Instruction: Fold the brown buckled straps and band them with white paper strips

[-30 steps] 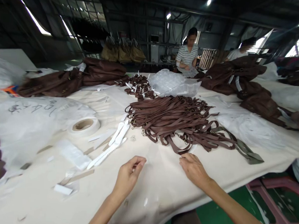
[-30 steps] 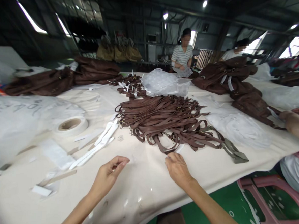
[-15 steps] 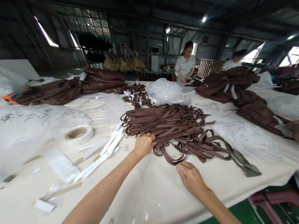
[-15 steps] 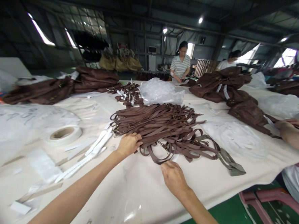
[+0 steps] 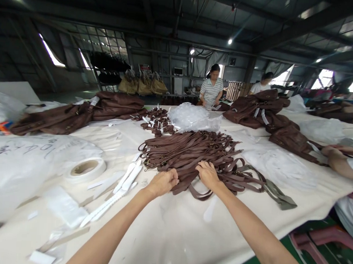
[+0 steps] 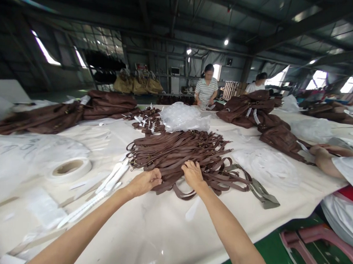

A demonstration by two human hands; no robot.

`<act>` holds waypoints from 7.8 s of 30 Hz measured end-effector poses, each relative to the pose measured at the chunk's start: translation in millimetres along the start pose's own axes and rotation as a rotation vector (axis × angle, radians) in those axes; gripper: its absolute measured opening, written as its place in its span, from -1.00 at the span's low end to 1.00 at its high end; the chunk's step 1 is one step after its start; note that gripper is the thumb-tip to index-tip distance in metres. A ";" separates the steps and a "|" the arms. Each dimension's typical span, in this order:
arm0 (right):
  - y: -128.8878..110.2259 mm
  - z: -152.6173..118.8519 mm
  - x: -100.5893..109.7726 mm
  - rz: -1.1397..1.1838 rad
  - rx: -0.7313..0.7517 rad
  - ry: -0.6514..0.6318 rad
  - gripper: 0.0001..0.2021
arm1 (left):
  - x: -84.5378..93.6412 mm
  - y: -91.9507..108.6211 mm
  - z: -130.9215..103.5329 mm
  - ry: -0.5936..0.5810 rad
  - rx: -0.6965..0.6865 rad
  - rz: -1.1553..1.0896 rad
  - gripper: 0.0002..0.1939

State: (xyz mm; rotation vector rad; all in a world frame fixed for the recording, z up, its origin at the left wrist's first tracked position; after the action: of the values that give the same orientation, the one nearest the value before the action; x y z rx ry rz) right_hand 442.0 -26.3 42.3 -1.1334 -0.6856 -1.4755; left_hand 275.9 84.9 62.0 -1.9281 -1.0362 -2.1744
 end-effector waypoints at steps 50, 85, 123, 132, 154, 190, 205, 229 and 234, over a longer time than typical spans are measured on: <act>-209.6 175.0 223.8 1.169 0.133 0.265 -0.77 | 88.5 -80.6 -176.3 0.164 0.051 -1.453 -0.66; -240.5 152.3 254.6 0.917 0.211 0.210 -0.79 | -11.8 -39.2 -119.2 0.157 -0.018 -1.555 -0.57; -163.0 -108.2 -28.4 0.115 0.776 -0.389 -0.47 | -22.6 -144.1 -194.5 0.308 -0.190 0.101 -0.59; -173.5 -92.6 -13.3 0.018 1.189 -0.636 -0.60 | -25.9 -145.2 -192.1 0.323 -0.166 0.096 -0.65; -194.7 -105.2 -56.2 0.004 0.845 0.007 -0.66 | -22.3 -134.3 -190.5 0.243 -0.153 0.045 -0.70; -206.8 -91.9 -60.0 0.169 0.528 -0.138 -0.87 | -44.5 -96.5 -224.4 0.238 0.140 0.296 -0.57; -68.5 -144.9 -0.3 0.246 0.072 -0.008 -0.66 | -40.8 -95.7 -226.1 0.455 0.023 0.395 -0.63; -64.9 -219.6 30.3 0.602 -0.095 -0.094 -0.77 | -44.2 -95.6 -226.3 0.436 0.082 0.395 -0.54; -109.6 -211.3 16.3 1.153 -0.598 -0.195 -0.68 | -30.4 -97.3 -222.2 0.448 0.153 0.030 -0.56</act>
State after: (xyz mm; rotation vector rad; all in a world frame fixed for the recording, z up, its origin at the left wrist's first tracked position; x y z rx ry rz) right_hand 278.9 -194.1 -4.2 -1.7155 0.3485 -0.5468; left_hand 46.4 35.6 -6.6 -1.2959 -1.0405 -2.2787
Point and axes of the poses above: each hand's wrist, its own z-axis towards the middle knuckle, its own x-axis out of the back of the hand, y = z × x, the point moved 5 cm from there along z, towards the middle knuckle, and after that the axes turned 4 degrees about y, right-handed, at the moved point
